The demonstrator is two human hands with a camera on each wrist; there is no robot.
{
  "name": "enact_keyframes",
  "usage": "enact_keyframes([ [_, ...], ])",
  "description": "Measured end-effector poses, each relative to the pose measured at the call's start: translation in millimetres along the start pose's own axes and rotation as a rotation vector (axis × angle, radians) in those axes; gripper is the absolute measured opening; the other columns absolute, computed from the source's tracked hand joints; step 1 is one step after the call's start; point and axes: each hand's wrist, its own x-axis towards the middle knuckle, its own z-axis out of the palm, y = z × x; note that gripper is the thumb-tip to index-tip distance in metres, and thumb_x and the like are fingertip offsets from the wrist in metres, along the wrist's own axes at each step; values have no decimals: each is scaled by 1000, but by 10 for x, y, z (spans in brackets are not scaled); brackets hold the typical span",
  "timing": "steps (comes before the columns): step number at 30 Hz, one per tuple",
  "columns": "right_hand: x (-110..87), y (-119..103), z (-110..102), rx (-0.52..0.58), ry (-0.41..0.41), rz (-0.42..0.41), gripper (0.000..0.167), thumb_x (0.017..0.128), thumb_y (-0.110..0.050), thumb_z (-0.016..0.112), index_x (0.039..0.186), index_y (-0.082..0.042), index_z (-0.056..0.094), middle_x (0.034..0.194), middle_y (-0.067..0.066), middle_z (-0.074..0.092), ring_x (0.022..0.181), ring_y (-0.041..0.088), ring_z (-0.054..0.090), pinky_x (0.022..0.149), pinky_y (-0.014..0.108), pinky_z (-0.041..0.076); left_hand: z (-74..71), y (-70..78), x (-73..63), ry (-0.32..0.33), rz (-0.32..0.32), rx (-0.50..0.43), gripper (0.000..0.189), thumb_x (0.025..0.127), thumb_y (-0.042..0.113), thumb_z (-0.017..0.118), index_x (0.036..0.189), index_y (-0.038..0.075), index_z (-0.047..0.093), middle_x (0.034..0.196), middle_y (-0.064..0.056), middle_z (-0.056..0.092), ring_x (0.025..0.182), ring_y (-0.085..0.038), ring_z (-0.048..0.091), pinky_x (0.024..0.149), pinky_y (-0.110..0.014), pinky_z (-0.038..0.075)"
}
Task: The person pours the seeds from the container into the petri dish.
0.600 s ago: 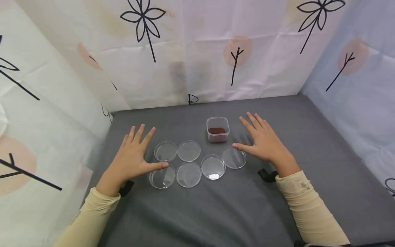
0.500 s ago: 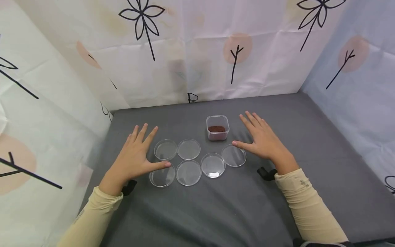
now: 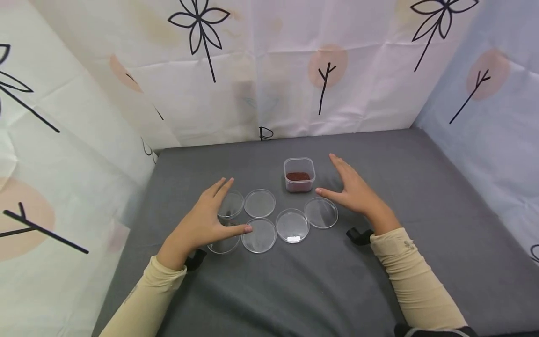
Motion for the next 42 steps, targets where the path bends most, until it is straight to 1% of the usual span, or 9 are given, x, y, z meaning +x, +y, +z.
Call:
enact_keyframes([
  [3,42,13,53,18,12,5,105,97,-49,76,173,-25,7,180,11,12,165,42,12,126,73,18,74,66,14,-11,21,-46,132,71,88,76,172,24,21,177,-6,22,162,-35,25,124,-61,36],
  [7,106,8,105,43,12,3,104,96,-50,76,173,-26,10,179,11,14,164,41,14,126,72,19,181,159,63,-30,65,-79,128,70,87,78,171,27,24,174,-5,28,160,-32,29,124,-60,36],
  [11,163,5,139,68,1,1,102,97,-47,76,173,-25,11,178,14,16,162,46,19,124,74,22,293,265,143,-53,127,-100,125,70,86,78,169,27,29,171,-1,34,158,-26,35,125,-56,37],
  [15,221,16,168,97,-20,-3,101,98,-45,75,173,-23,11,178,14,16,158,52,26,122,74,27,386,354,214,-72,178,-114,123,71,80,83,167,21,34,167,-1,40,155,-24,40,124,-51,39],
  [20,305,46,204,133,-39,-1,102,98,-43,76,173,-20,11,179,15,14,155,56,29,122,72,29,503,429,299,-146,179,-153,117,74,69,88,166,16,38,167,-3,43,156,-23,39,126,-49,38],
  [24,385,62,242,169,-49,-20,102,97,-37,78,172,-12,13,177,18,16,157,53,28,125,67,30,603,451,367,-198,192,-189,113,76,53,94,165,10,39,167,-7,44,157,-27,38,126,-50,37],
  [28,452,68,269,188,-61,-48,101,97,-30,80,171,-8,15,177,21,18,160,47,25,127,63,29,672,478,429,-217,232,-189,110,76,39,98,163,5,40,163,-11,48,152,-28,44,125,-48,39],
  [32,500,82,281,210,-75,-54,103,96,-26,81,172,-8,14,177,21,16,161,45,23,126,62,31,719,508,461,-234,241,-185,108,76,37,98,163,6,41,161,-11,51,150,-28,46,125,-47,40],
  [42,573,102,322,322,-106,-40,99,98,-18,79,172,-9,14,177,22,14,160,49,23,117,60,44,817,557,503,-253,282,-158,100,79,27,97,160,2,43,154,-14,56,145,-28,52,123,-44,42],
])
